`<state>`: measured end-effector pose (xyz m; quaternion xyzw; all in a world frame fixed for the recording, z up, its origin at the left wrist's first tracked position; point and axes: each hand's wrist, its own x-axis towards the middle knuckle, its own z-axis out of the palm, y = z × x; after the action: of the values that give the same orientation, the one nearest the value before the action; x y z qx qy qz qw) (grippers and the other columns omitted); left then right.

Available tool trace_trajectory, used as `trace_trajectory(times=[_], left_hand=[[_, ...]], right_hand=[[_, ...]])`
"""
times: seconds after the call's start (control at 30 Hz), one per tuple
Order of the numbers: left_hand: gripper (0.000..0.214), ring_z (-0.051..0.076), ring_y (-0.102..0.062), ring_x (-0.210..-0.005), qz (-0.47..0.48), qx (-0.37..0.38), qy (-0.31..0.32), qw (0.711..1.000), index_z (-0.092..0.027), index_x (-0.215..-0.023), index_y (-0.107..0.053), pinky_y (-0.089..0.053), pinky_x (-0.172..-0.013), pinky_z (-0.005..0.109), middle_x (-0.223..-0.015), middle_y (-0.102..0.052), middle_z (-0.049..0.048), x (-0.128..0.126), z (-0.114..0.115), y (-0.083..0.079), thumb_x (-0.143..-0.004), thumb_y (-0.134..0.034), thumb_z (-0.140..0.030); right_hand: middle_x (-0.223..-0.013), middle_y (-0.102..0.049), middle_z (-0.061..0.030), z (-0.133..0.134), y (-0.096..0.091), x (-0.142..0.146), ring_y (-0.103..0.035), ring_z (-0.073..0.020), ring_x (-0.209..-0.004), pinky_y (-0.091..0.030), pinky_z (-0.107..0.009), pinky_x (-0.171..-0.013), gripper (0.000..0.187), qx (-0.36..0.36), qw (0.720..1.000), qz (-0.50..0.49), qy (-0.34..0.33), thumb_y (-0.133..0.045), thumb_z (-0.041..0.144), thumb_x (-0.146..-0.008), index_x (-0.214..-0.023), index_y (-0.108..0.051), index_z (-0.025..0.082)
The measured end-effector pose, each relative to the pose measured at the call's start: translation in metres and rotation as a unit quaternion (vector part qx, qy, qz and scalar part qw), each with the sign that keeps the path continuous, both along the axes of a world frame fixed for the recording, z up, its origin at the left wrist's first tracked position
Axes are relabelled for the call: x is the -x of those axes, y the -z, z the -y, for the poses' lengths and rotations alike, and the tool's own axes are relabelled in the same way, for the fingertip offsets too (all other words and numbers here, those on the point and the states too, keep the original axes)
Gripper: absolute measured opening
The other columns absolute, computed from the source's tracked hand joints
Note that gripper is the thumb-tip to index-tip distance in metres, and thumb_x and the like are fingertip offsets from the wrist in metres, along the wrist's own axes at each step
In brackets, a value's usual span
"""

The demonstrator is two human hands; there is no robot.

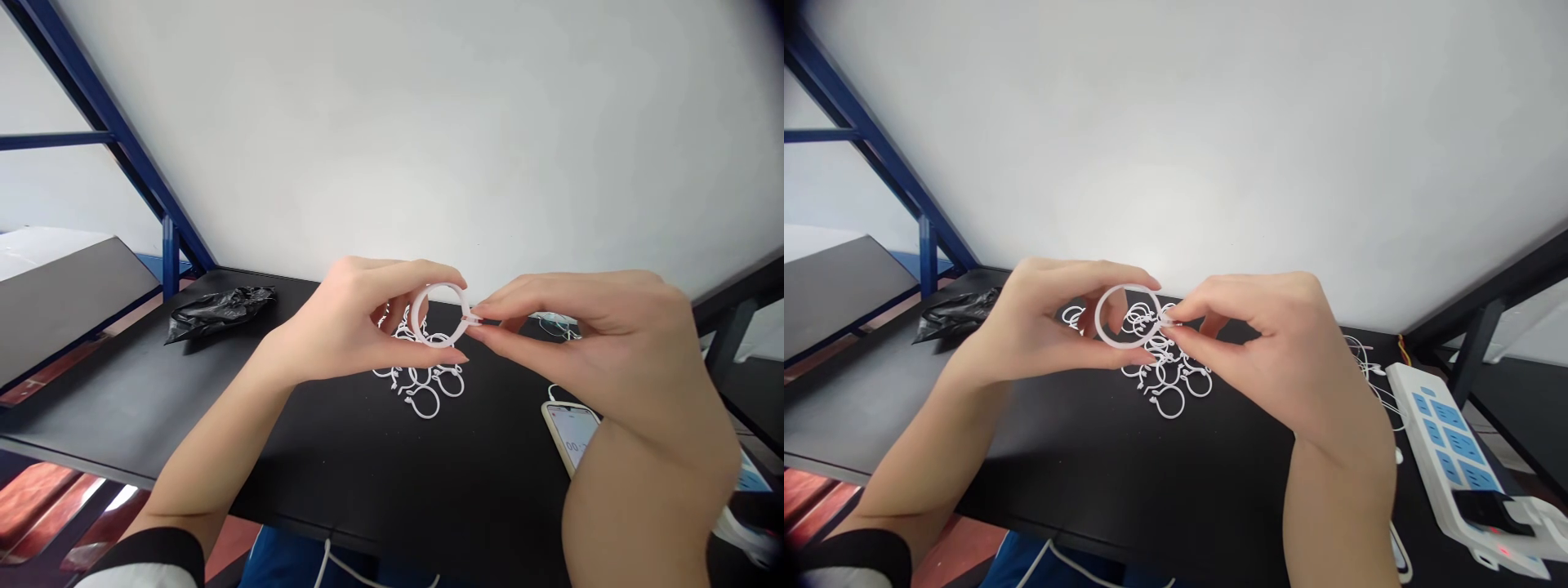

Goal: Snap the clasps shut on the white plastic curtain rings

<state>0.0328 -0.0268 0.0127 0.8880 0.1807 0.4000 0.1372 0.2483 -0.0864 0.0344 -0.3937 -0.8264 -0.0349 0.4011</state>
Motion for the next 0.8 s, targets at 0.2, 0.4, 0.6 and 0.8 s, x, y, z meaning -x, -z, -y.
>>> trace_trajectory(times=[0.2, 0.4, 0.6, 0.8], left_hand=[[0.036, 0.006, -0.048, -0.052, 0.007, -0.111, -0.037, 0.993, -0.023, -0.117, -0.061, -0.044, -0.054, 0.018, -0.068, -0.060, -0.0030, -0.0022, -0.0035, 0.0072, -0.084, -0.069, -0.036], [0.030, 0.006, -0.048, -0.052, 0.032, -0.159, -0.029, 0.986, -0.022, -0.112, -0.062, -0.041, -0.053, 0.018, -0.064, -0.059, -0.0040, -0.0017, -0.0038, 0.0076, -0.084, -0.068, -0.033], [0.032, 0.005, -0.050, -0.052, 0.019, -0.150, -0.032, 0.988, -0.023, -0.116, -0.061, -0.041, -0.052, 0.017, -0.065, -0.059, -0.0046, -0.0007, -0.0041, 0.0072, -0.086, -0.067, -0.034], [0.028, 0.005, -0.050, -0.050, 0.022, -0.165, -0.051, 0.985, -0.022, -0.110, -0.063, -0.041, -0.052, 0.016, -0.062, -0.058, -0.0053, -0.0007, -0.0022, 0.0075, -0.085, -0.067, -0.034]], right_hand=[[-0.073, -0.073, 0.0053, 0.0007, 0.0004, 0.0006, -0.069, -0.0142, -0.063, -0.055, -0.026, -0.055, 0.015, -0.024, 1.000, 0.001, 0.019, -0.071, 0.013, -0.080, -0.074, -0.067, 0.026], [-0.076, -0.074, 0.0055, 0.0005, 0.0019, -0.0001, -0.072, -0.0171, -0.072, -0.058, -0.028, -0.059, 0.016, -0.037, 0.999, -0.013, -0.009, -0.073, 0.013, -0.079, -0.077, -0.068, 0.028], [-0.075, -0.074, 0.0052, 0.0011, 0.0017, -0.0007, -0.073, -0.0174, -0.071, -0.058, -0.028, -0.060, 0.016, -0.035, 0.999, -0.007, -0.004, -0.073, 0.014, -0.079, -0.076, -0.068, 0.028], [-0.075, -0.073, 0.0059, 0.0030, 0.0005, 0.0005, -0.071, -0.0156, -0.068, -0.056, -0.027, -0.057, 0.015, -0.032, 0.999, -0.003, 0.007, -0.071, 0.014, -0.080, -0.076, -0.065, 0.027]])
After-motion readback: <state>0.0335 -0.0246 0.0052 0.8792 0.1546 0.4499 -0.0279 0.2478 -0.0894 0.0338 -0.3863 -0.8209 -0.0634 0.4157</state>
